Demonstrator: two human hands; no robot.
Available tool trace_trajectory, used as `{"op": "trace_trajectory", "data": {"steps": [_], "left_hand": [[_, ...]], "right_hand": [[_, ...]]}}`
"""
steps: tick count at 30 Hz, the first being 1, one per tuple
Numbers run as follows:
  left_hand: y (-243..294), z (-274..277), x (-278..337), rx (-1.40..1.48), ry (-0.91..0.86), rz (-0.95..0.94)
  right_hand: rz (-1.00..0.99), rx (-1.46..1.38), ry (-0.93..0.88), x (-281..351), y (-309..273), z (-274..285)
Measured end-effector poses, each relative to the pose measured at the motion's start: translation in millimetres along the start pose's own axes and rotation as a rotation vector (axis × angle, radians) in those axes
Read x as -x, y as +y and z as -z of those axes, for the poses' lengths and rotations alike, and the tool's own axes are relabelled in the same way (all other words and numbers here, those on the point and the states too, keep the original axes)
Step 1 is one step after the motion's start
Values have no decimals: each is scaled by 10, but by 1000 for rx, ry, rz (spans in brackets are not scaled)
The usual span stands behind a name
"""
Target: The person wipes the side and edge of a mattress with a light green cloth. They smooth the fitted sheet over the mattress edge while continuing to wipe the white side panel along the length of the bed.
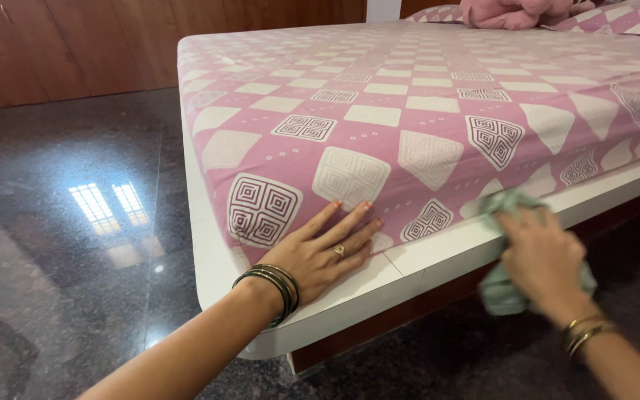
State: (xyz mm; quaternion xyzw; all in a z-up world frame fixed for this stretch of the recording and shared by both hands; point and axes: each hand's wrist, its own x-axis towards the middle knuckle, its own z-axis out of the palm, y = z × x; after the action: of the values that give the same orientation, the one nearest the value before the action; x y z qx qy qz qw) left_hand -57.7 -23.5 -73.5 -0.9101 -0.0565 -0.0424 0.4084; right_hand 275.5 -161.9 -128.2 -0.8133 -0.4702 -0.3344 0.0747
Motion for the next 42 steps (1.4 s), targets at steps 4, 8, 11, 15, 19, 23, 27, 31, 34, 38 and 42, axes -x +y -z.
{"op": "trace_trajectory", "data": {"steps": [4,8,11,15,19,23,27,31,34,38,42], "left_hand": [[19,11,11,-6,7,-2],[-19,-66,6,-24,84,-6],[-5,-183,26,-24,116,-37],[-37,-223,128,-104,140,-149],[-282,-291,479,-290,261,-148],[-469,-388,780,-87,458,8],[-466,-428,816,-98,423,19],[-473,-422,814,-93,451,17],[-461,-435,801,-128,467,17],[-489,-466,814,-78,456,-3],[-494,-474,819,-83,481,-3]], "right_hand": [[-173,-32,-23,-184,510,-361],[-611,-304,-170,-362,741,-575],[-745,-361,-226,-301,667,-553],[-334,-623,566,63,-70,-156],[-95,-744,566,632,-1364,337],[180,-909,726,1283,-2203,653],[483,-646,674,1548,-2793,572],[521,-440,799,1499,-3179,188],[622,-495,886,1440,-3178,-177],[686,-510,956,1335,-2723,-579],[553,-536,907,1237,-2241,-797]]}}
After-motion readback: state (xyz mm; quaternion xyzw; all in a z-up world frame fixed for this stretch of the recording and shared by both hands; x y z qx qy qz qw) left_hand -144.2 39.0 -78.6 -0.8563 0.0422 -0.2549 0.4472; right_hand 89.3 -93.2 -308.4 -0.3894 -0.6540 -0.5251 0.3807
